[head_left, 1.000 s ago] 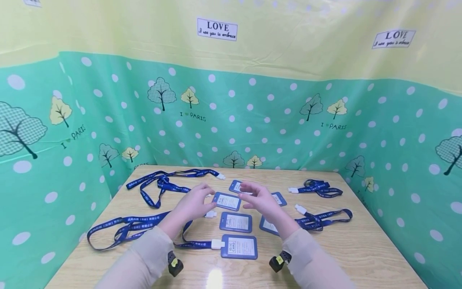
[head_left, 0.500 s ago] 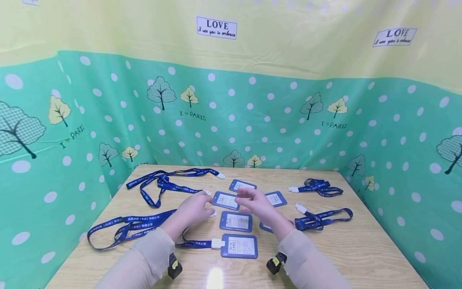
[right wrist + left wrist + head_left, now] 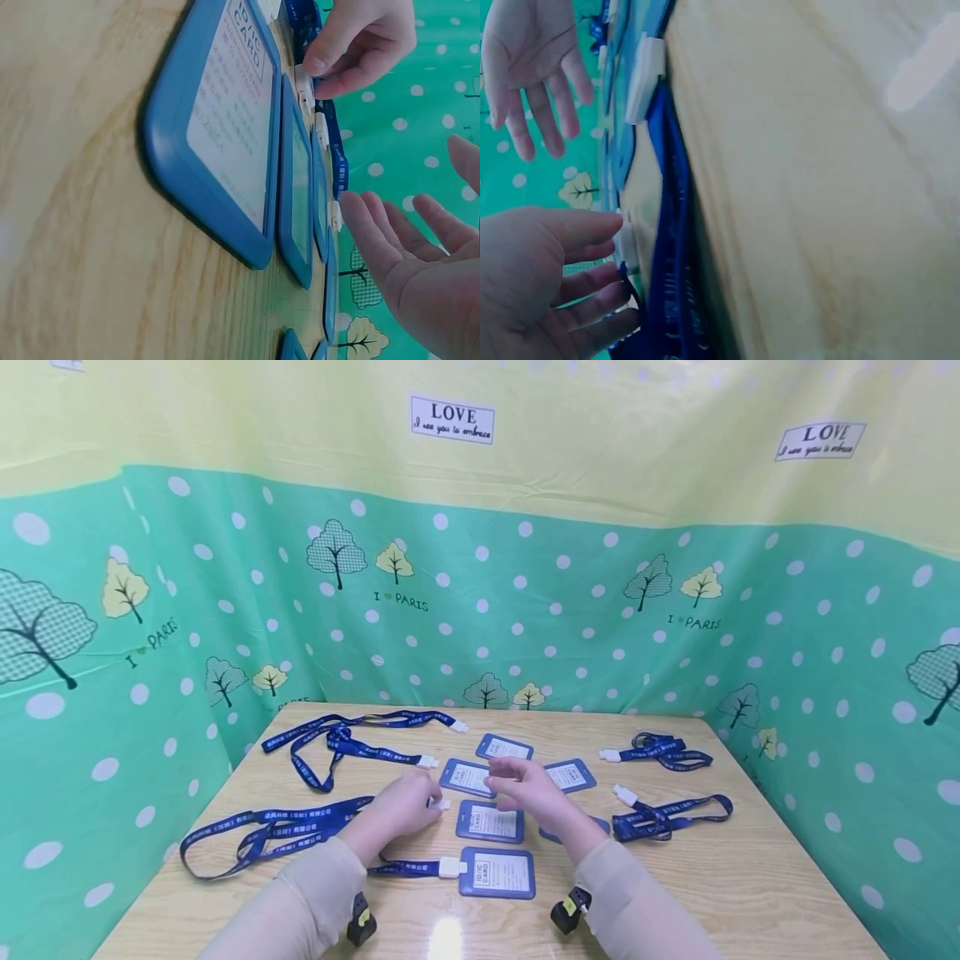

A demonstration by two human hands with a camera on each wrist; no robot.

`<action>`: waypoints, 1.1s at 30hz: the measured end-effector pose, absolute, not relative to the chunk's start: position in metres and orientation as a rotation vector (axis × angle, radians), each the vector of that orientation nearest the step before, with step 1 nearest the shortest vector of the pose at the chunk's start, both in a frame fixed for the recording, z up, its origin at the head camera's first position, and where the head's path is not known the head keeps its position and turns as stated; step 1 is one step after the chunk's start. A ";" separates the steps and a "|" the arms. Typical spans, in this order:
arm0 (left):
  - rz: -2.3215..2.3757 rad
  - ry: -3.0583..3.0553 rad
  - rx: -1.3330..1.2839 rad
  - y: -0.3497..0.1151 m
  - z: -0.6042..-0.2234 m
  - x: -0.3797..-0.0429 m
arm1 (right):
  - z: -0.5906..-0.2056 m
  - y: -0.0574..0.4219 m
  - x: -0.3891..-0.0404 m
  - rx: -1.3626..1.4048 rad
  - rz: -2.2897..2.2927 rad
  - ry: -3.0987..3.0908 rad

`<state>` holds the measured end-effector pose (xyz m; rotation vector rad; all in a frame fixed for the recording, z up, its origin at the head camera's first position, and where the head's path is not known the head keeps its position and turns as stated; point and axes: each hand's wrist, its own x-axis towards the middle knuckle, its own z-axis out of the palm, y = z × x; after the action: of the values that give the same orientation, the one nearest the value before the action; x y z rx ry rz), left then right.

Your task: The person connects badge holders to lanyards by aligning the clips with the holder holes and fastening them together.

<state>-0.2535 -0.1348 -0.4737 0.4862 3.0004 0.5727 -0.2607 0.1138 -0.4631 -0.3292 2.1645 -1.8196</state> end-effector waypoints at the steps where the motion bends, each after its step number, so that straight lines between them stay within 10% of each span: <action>1: 0.560 2.999 0.492 -0.135 -0.474 -0.253 | -0.463 0.114 -0.261 -0.327 -1.816 2.166; 33: 0.491 3.014 0.457 -0.136 -0.480 -0.252 | -0.467 0.118 -0.253 -0.382 -1.582 2.277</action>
<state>-0.2516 -0.1364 -0.4799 0.4575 3.0139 0.4907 -0.2527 0.1179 -0.4665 -0.3825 2.2767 -1.5824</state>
